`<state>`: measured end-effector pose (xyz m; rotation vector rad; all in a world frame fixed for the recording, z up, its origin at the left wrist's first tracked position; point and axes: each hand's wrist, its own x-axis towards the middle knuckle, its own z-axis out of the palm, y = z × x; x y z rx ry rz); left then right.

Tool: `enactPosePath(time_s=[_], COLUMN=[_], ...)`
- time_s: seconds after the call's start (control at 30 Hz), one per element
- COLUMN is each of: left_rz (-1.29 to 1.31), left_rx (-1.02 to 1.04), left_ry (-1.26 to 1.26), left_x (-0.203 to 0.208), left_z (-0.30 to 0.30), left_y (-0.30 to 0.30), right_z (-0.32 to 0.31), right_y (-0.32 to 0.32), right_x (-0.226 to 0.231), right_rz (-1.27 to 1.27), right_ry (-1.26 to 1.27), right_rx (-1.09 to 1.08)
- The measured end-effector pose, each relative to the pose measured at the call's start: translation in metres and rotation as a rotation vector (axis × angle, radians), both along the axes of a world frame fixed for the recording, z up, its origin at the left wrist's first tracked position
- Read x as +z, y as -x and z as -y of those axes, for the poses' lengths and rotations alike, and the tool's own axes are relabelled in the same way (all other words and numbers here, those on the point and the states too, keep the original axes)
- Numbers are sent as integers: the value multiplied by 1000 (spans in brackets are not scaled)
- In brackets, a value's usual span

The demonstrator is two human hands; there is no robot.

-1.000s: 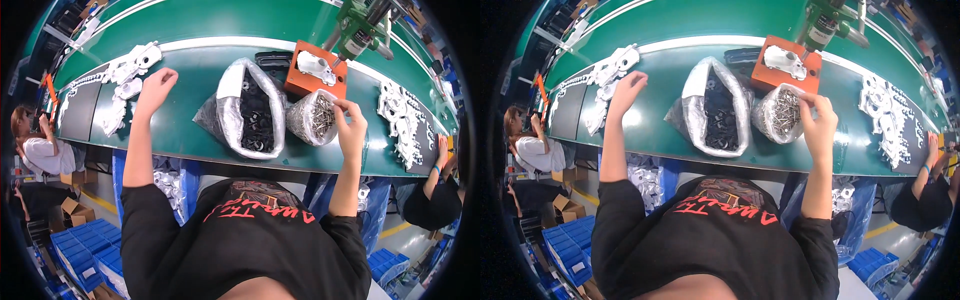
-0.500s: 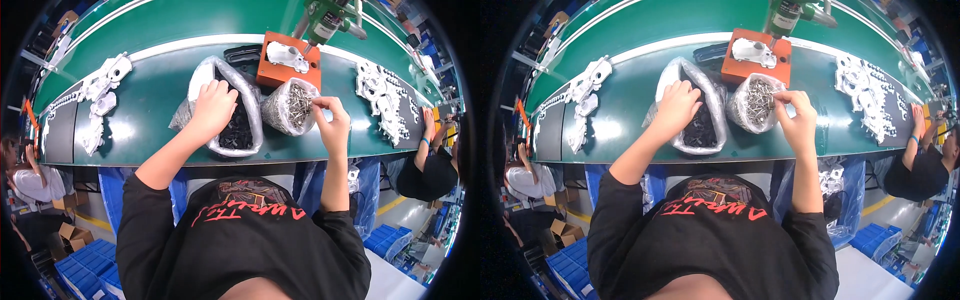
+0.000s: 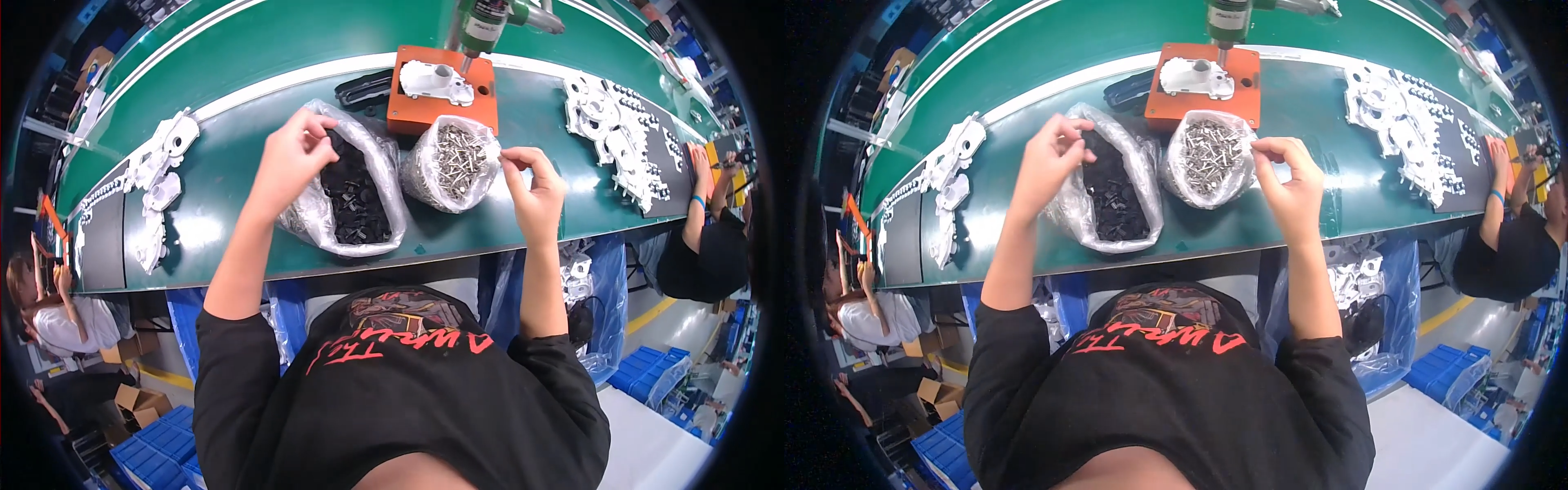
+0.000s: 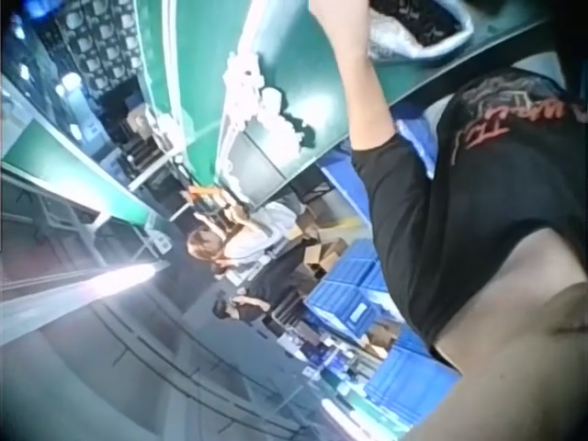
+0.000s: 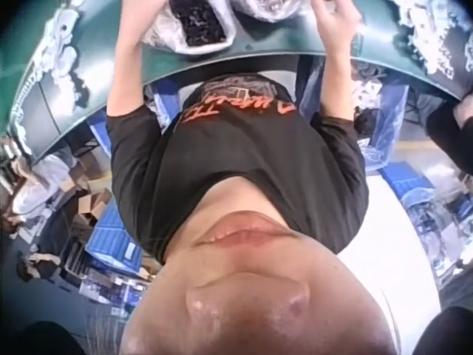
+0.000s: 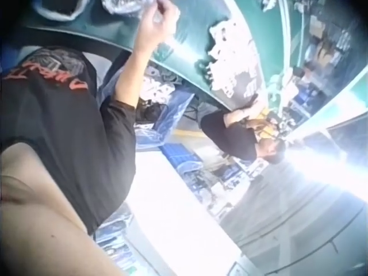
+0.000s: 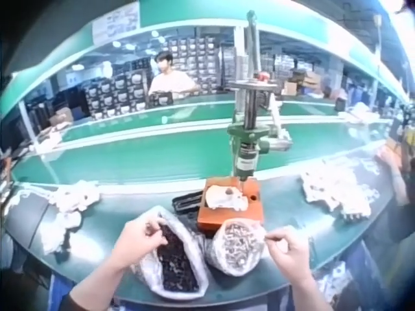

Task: Assembling plastic components using a manual press machine on a production floor.

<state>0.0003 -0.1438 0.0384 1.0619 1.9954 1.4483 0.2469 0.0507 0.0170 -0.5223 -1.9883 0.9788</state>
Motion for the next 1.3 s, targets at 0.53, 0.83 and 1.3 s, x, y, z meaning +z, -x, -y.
enactPosePath(time_s=[0.53,0.83,1.3], left_rz=[376,-266,-454], left_rx=[-69,-362,-774], left_ry=[-347,54,470], left_x=[6,11,22], left_z=[-117,-216,-251], left_y=[17,53,35], right_z=[-11,-30,-99], right_y=[-10,-8,72], right_x=[-15,-17,-14], right_rz=[-46,-59,-59], right_ry=[28,62,271], right_rx=[-50,-90,-29])
